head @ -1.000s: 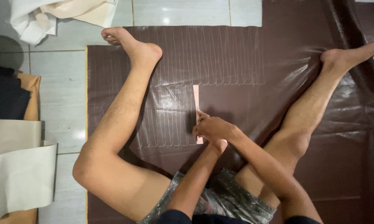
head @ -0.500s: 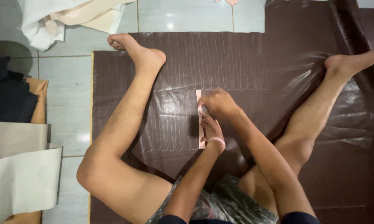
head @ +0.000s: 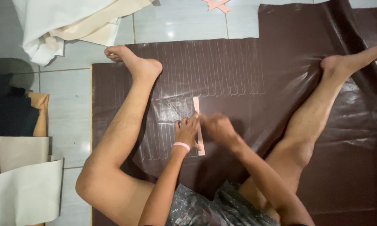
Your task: The person sits on the floor and uses a small pink ruler and a marking tool to draw straight lines on a large brown sheet of material. They repeatedly reposition the ruler and draw parallel lines across the surface.
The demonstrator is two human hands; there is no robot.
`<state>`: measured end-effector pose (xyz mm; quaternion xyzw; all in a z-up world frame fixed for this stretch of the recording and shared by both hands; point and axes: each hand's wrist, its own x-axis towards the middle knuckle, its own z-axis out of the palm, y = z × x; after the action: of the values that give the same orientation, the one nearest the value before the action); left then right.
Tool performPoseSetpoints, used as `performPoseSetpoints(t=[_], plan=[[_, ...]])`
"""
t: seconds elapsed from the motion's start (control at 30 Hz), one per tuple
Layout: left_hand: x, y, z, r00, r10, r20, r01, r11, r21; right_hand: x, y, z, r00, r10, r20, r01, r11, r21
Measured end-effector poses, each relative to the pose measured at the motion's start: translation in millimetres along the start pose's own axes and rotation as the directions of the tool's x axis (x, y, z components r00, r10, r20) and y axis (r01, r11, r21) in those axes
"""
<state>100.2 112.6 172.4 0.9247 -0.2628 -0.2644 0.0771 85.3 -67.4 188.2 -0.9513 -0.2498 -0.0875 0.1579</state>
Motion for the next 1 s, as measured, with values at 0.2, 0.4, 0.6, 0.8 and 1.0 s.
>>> performPoseSetpoints(t=[0.2,0.4,0.6,0.8,1.0], plan=[[-1,-7,6,0.988,0.026,-0.15,-0.033,0.998,-0.048,-35,-6,-22,0.963,0.222,-0.155,-0.189,0.961,0.203],[3,-8,5,0.989,0.01,-0.145,-0.024,0.995,-0.098,23,37,8,0.933,0.313,-0.175,-0.265,0.93,0.254],[0,-8,3,0.992,0.012,-0.122,-0.026,0.993,-0.112,-23,-1,10,0.994,-0.065,-0.086,0.071,0.995,0.073],[2,-9,-1,0.998,0.008,-0.069,-0.018,0.991,-0.136,-114,-49,5,0.99,-0.101,0.098,0.049,0.901,0.431],[-1,-9,-2,0.994,0.024,-0.11,-0.038,0.992,-0.123,-100,-40,1,0.993,-0.066,0.102,0.014,0.896,0.444]])
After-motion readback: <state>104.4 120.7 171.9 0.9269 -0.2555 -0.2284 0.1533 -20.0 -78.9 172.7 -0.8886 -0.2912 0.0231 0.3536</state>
